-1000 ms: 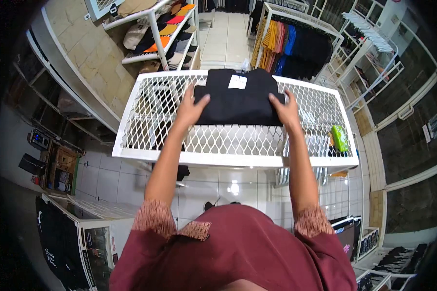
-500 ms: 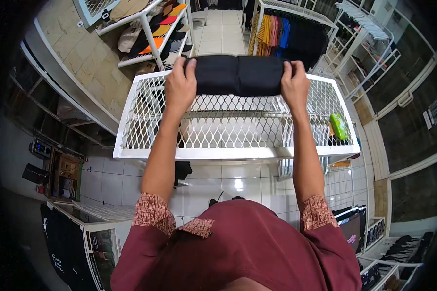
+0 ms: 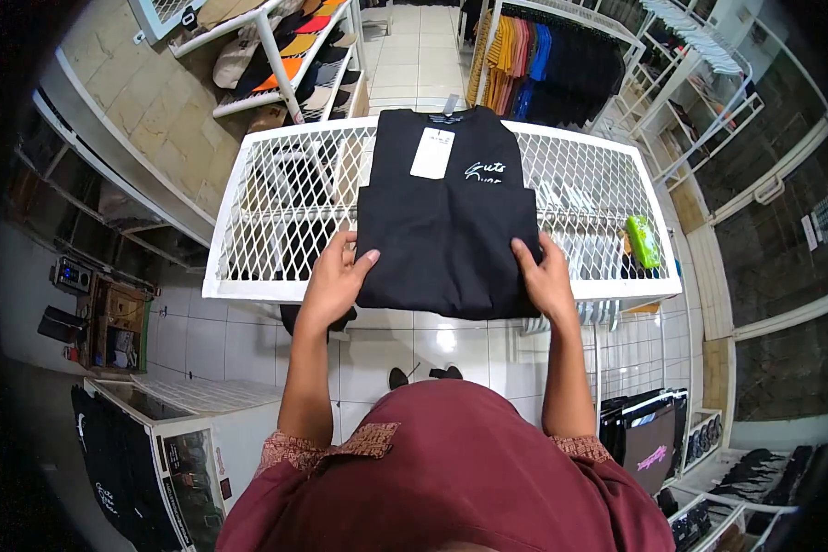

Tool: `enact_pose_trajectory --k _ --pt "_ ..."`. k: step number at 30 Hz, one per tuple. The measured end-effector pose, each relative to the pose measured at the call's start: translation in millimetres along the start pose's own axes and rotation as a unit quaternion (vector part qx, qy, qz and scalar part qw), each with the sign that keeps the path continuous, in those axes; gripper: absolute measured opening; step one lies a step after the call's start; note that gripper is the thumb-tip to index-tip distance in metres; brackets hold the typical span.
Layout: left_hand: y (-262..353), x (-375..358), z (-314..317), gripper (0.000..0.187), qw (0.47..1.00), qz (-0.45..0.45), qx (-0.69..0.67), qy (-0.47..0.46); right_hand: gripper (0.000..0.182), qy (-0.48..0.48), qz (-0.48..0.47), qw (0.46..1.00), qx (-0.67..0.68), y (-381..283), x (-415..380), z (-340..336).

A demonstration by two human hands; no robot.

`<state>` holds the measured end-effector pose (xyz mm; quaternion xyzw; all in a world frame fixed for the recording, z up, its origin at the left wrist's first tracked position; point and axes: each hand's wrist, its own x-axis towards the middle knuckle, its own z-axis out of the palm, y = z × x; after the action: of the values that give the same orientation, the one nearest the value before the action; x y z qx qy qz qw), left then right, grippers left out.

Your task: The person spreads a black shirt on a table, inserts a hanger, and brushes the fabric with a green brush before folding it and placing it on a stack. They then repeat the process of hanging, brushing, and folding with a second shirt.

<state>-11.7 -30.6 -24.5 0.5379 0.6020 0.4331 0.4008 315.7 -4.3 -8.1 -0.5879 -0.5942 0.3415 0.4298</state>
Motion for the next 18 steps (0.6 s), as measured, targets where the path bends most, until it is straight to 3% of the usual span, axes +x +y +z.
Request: enact_pose_trajectory --k 3,4,6,7,12,14,16,18 --pt "51 -47 -11 0.041 0.993 -0.021 -0.109 -0.028 0.034 -0.028 -0.007 0.996 0.084 -22 -38 -16" --pt "53 -60 -12 0.045 0.984 -0.02 -0.175 -0.026 0.032 -0.023 0.009 0.993 0.119 -31 -53 -20" --pt "42 -70 -11 0.054 0.983 -0.043 -0.179 -0.014 0.031 -0.02 0.064 0.988 0.138 -9 -62 -19" --pt "25 -71 -12 0.058 0.993 -0.058 -0.095 -0.024 0.029 -0.016 0.112 0.981 0.157 5 -65 -18" --pt "35 -76 -6 0.071 0.973 -0.064 0.219 -0.022 0.029 0.014 0.08 0.987 0.137 29 -72 -3" --pt "36 -78 -3 0.067 0.925 0.055 0.367 0.076 0.029 0.033 0.074 0.989 0.123 29 -72 0" --pt "65 -56 11 0.057 0.917 0.172 0.33 0.142 0.033 0.069 0.042 0.996 0.049 35 -76 6" --pt "105 -22 45 0.046 0.951 0.185 0.227 0.1 0.036 0.091 0.03 0.995 0.026 21 -82 9"
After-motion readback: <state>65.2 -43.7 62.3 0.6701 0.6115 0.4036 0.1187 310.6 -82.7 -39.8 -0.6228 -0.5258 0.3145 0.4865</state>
